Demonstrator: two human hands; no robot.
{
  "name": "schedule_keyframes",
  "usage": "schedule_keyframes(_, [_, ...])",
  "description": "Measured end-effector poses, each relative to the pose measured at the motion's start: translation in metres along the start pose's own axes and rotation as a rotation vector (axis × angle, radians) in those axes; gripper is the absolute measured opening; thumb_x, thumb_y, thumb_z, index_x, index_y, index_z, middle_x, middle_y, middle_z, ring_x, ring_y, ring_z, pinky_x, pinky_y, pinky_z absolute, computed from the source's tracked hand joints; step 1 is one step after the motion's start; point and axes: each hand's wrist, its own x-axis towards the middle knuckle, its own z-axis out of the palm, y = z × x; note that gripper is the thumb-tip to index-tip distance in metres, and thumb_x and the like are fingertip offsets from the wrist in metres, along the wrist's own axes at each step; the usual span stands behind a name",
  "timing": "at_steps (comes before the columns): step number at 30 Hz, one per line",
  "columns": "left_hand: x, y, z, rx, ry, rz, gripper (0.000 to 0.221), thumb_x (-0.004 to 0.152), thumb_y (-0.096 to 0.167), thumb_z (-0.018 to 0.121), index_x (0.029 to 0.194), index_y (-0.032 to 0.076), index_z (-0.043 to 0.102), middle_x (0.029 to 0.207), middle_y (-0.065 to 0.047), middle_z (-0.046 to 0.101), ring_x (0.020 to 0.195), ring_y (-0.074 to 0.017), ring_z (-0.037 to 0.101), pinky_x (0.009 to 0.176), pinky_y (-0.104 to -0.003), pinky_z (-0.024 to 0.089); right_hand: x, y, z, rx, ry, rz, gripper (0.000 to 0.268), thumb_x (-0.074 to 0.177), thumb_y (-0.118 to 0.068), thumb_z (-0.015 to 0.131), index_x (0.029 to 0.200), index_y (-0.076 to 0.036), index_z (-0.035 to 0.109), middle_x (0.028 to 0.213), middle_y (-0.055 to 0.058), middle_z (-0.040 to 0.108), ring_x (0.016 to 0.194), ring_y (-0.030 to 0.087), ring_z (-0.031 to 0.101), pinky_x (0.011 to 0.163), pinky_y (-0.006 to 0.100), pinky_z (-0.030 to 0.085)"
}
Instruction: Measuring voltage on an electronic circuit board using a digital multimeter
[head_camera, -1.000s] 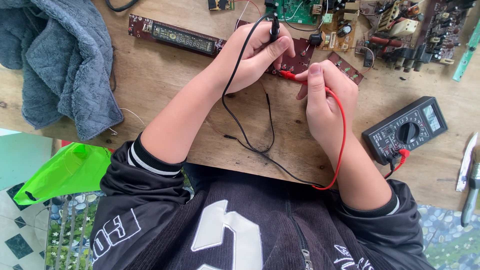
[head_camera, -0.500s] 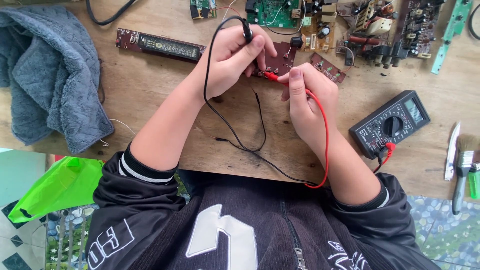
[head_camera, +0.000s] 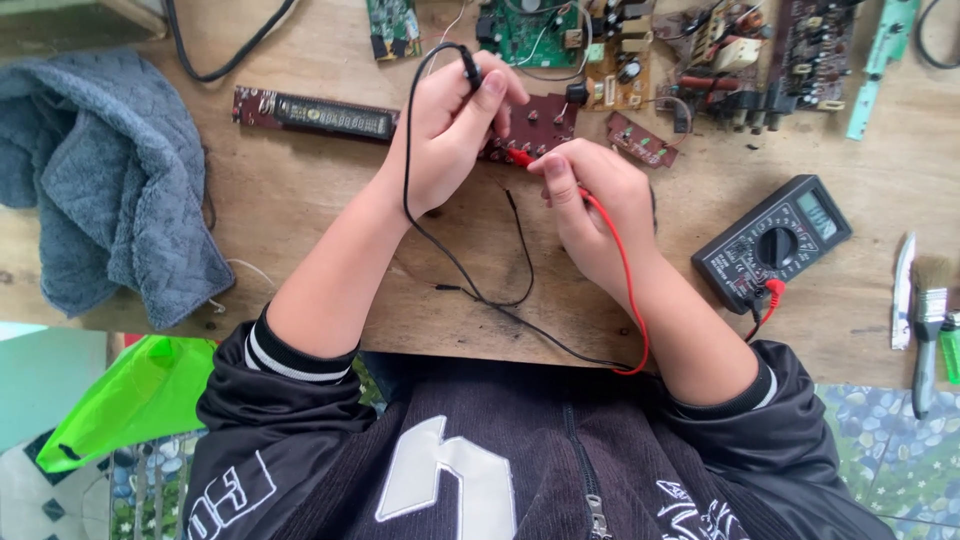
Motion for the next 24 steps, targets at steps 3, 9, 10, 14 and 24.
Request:
schedule_keyframes(3, [-0.004,-0.004,0.002,-0.009,0.021,-0.013,0.027,0.091,0.024,0.032,0.084,0.006,0.051,0.06,-0.002,0.048,0.054,-0.0087,0.044,0.05,-0.02,0.036,-0.004,0.002,0.003,0.017,-0.002,-0.001,0.028,0.091,-0.02,0.036,0.079,-0.004,0.056,0.071,0.005,0.054,0.065,0.017,0.052,0.061,0.027,0.038])
schedule_keyframes(9, [0.001,-0.016,0.003,-0.084,0.041,-0.062,0.029,0.092,0.017,0.032,0.085,0.005,0.057,0.055,-0.007,0.051,0.045,-0.011,0.044,0.049,-0.022,0.04,0.0,0.009,0.005,0.16,0.055,-0.023,0.016,0.087,-0.017,0.044,0.08,-0.007,0.055,0.064,0.011,0.052,0.062,0.031,0.054,0.058,0.035,0.045])
schedule_keyframes(10, [0.002,-0.017,0.003,-0.067,0.041,-0.068,0.03,0.092,0.018,0.032,0.086,0.005,0.058,0.056,-0.007,0.052,0.045,-0.011,0.044,0.049,-0.022,0.041,0.0,0.012,0.006,0.146,0.04,-0.063,0.013,0.086,-0.015,0.045,0.081,-0.008,0.054,0.066,0.011,0.053,0.064,0.031,0.055,0.059,0.034,0.046])
schedule_keyframes(14, [-0.002,-0.019,0.006,-0.067,0.04,-0.043,0.033,0.093,0.02,0.03,0.084,0.003,0.057,0.055,-0.008,0.051,0.043,-0.0116,0.043,0.047,-0.023,0.04,-0.002,0.012,0.007,0.088,0.07,-0.171,0.012,0.084,-0.014,0.044,0.08,-0.006,0.052,0.065,0.012,0.052,0.062,0.034,0.053,0.055,0.04,0.045])
schedule_keyframes(24, [0.005,-0.016,0.011,-0.08,0.049,-0.068,0.033,0.093,0.018,0.03,0.085,0.002,0.057,0.054,-0.008,0.05,0.042,-0.0105,0.042,0.047,-0.021,0.038,-0.005,0.02,0.01,-0.063,0.146,-0.239,0.009,0.084,-0.016,0.047,0.077,-0.012,0.05,0.058,0.005,0.046,0.056,0.026,0.054,0.052,0.033,0.045])
